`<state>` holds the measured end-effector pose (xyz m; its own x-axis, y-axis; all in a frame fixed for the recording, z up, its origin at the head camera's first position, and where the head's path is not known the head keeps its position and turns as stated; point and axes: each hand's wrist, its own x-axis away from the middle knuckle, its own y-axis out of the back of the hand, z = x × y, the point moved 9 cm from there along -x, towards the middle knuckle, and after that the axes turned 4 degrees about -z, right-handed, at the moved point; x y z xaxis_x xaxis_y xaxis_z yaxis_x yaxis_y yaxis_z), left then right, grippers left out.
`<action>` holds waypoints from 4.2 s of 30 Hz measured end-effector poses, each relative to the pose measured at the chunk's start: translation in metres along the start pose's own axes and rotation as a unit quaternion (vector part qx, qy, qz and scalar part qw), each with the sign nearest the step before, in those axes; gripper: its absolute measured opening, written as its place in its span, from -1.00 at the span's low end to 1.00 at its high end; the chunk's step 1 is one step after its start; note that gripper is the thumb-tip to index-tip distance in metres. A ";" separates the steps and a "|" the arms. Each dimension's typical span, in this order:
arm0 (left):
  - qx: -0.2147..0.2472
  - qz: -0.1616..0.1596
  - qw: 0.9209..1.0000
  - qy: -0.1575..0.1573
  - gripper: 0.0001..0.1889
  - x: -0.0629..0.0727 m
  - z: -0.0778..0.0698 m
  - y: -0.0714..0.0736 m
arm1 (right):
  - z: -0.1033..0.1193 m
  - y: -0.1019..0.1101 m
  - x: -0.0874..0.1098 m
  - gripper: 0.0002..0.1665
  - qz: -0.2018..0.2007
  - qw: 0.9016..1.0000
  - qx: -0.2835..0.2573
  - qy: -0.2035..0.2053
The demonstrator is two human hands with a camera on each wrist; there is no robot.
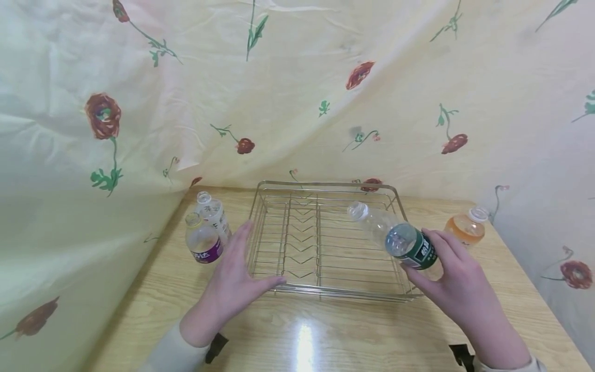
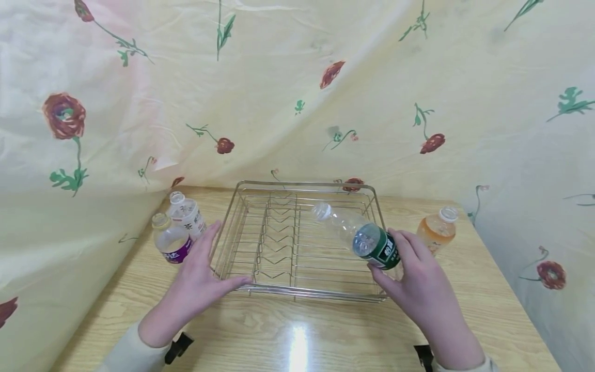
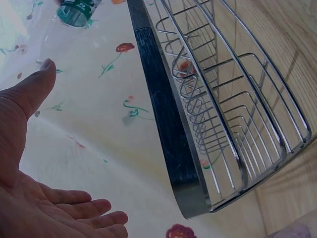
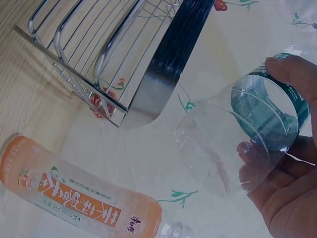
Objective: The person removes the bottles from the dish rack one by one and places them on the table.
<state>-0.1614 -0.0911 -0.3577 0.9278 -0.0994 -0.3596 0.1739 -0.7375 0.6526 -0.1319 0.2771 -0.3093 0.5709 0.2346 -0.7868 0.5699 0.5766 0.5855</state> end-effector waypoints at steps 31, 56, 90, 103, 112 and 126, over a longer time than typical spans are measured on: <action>0.009 0.020 0.998 0.054 0.42 0.004 0.034 -0.011 | -0.015 0.017 0.006 0.01 -0.050 0.998 0.000 -0.032; 0.011 0.029 0.998 0.062 0.46 0.005 0.049 -0.014 | -0.039 0.029 0.028 0.01 -0.038 0.994 0.005 -0.107; 0.025 0.038 0.995 0.090 0.51 0.009 0.071 -0.023 | -0.058 0.032 0.049 0.02 -0.057 0.980 0.007 -0.192; 0.032 0.053 0.992 0.107 0.49 0.009 0.078 -0.029 | -0.075 0.028 0.070 -0.02 -0.058 0.964 0.007 -0.258; 0.031 0.054 0.992 0.111 0.48 0.009 0.083 -0.032 | -0.084 0.028 0.080 -0.15 -0.062 0.956 0.011 -0.288; 0.026 0.058 0.991 0.119 0.47 0.011 0.085 -0.033 | -0.106 0.014 0.109 -0.21 -0.023 0.929 0.017 -0.369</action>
<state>-0.1846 -0.1249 -0.4399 0.9932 -0.0293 -0.1125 0.0503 -0.7642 0.6430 -0.1245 0.3938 -0.4081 0.7878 -0.3969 -0.4709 0.6152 0.5448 0.5699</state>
